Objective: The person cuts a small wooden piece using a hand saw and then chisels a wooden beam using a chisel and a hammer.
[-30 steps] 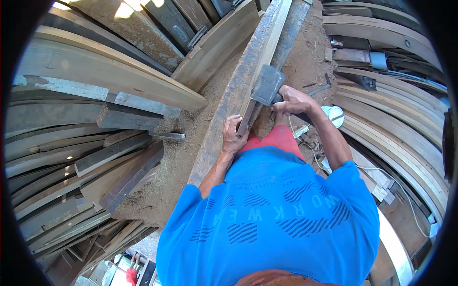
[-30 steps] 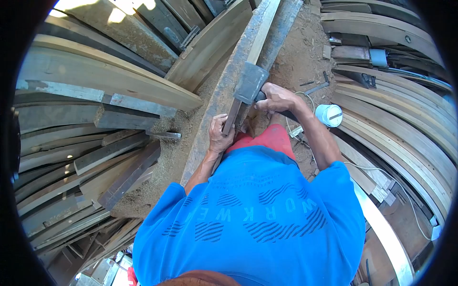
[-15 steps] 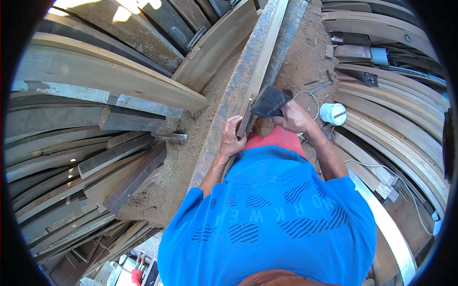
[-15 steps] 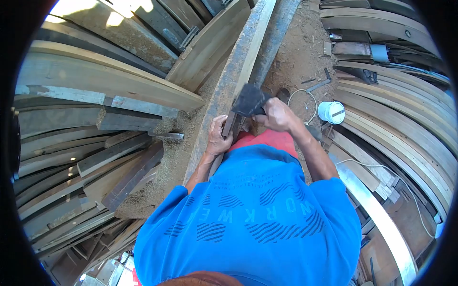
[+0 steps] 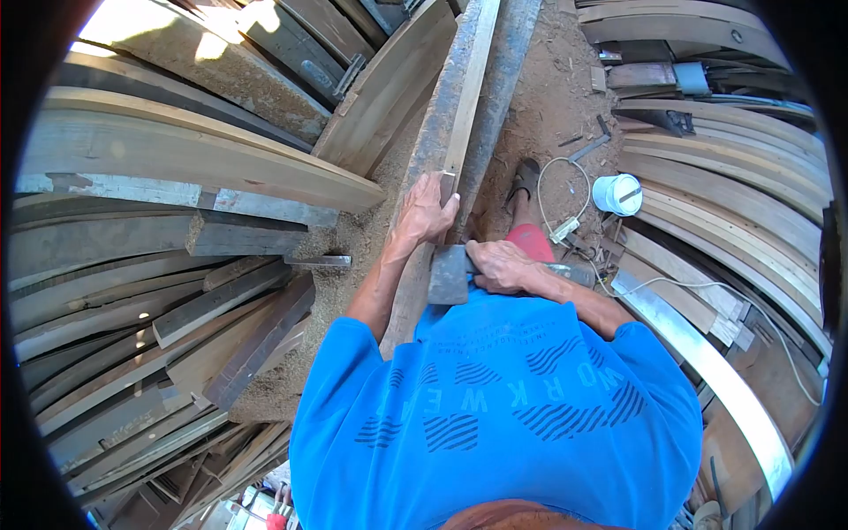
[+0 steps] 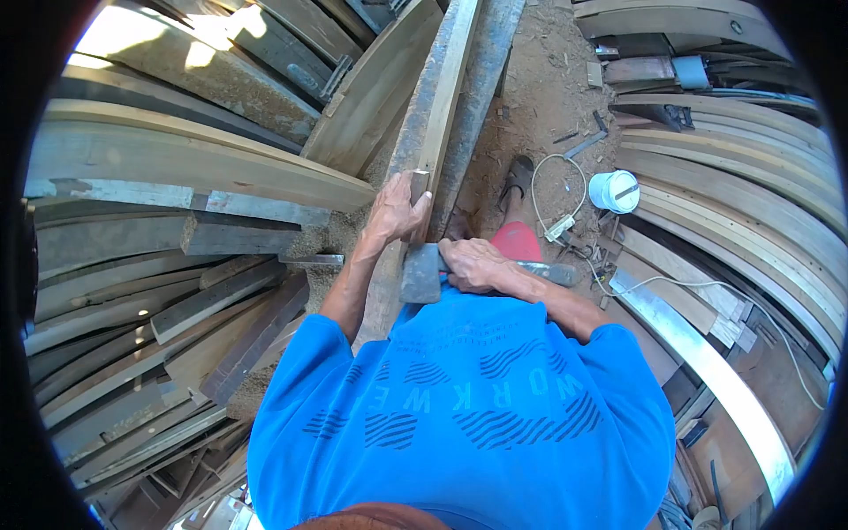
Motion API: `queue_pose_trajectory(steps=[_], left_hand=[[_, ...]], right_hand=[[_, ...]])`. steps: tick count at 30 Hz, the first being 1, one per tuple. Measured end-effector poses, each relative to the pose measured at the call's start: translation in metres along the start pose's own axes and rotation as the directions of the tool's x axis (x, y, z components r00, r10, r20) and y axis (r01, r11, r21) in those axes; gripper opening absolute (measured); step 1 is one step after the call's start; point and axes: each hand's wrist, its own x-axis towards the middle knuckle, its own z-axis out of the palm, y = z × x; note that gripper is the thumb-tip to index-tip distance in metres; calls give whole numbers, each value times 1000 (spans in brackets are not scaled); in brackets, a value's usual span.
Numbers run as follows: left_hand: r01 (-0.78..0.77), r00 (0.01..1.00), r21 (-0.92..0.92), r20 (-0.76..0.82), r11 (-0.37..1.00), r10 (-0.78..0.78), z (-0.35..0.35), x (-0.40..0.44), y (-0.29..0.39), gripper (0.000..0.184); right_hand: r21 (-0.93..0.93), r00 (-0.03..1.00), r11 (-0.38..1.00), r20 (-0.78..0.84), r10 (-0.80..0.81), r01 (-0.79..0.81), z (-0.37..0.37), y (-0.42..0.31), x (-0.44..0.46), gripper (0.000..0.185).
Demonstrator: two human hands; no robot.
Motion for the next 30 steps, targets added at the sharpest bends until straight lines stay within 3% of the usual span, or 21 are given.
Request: queue_pose_trajectory(steps=[3,4,7,8,10,12,15,16,20,24,27,30], left_hand=[[16,1000,34,13,999,-16,-1,6,0,52],[15,1000,47,11,999,-15,-1,7,0,50],[33,998,54,47,998,-36,-5,8,4,49],[25,999,53,19,998,-26,-3,8,2,49],[2,999,53,-43,999,1,-2,9,2,50],[36,999,62,23,997,-37,-7,12,4,51],[36,998,65,53,997,-40,-9,16,6,53],[35,998,63,49,997,-38,-10,16,5,55],[127,988,8,93,992,-128,-20,19,8,67],[86,993,3,85,996,-86,-21,19,5,71],[162,981,28,103,986,-164,-19,13,11,66],[37,990,53,-136,998,-30,6,6,0,52]], right_hand=[[-31,985,984,-2,-175,175,24,-4,12,42],[-37,987,987,44,-152,154,25,-5,15,39],[-118,991,992,-116,-60,47,26,-10,22,36],[-114,952,989,-282,-118,89,31,-3,24,32],[-64,957,996,-277,-84,68,38,-6,22,33],[-41,958,994,-264,-110,103,39,-10,16,32],[-164,985,980,-113,-132,113,44,-8,21,33],[-160,979,985,-184,-87,58,45,-5,25,35],[44,924,998,-383,-17,36,26,-19,9,34],[145,991,989,-136,9,11,-1,-11,-4,36],[231,927,926,-301,-223,297,11,34,-11,36],[358,968,904,-177,-180,234,-18,55,-36,36]])
